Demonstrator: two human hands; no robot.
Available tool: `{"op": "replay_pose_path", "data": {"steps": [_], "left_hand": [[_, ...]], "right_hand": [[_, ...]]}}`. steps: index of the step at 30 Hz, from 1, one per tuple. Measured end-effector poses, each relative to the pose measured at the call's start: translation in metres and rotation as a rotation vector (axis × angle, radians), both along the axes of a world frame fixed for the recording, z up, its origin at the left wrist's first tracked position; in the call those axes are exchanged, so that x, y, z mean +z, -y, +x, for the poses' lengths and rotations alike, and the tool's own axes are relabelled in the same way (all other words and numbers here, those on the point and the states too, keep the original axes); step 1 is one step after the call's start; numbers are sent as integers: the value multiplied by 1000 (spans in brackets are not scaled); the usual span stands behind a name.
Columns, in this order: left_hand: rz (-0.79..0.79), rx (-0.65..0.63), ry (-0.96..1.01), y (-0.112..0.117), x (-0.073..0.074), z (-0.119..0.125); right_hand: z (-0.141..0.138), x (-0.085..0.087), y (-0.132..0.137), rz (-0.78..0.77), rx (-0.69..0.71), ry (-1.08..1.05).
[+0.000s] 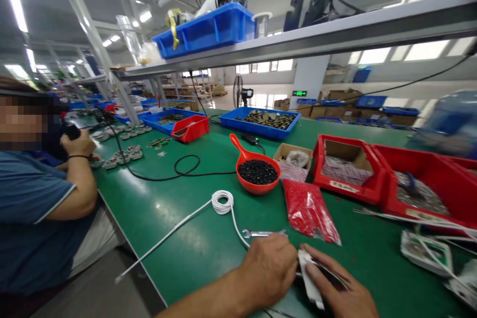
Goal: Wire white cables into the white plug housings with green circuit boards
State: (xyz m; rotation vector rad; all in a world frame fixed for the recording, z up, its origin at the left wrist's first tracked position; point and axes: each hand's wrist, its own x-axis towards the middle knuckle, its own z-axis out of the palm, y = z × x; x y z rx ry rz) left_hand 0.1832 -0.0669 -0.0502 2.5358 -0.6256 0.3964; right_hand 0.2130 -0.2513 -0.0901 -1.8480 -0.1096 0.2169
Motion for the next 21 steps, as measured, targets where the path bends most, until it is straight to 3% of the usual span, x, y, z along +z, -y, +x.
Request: {"op": "replay_pose_path", "data": {"steps": [4,9,15,21], "left_hand": [[-94,22,-306,-17,22,5],[384,306,-384,-37,46,29],[563,278,-522,-23,46,50],[498,234,-544,-19,40,40]], "right_hand": [[-8,17,-2,145,16,38],[-15,25,-2,324,13,13],[-18,26,3,473,-21,4],[-22,29,9,554,17,-11]]}}
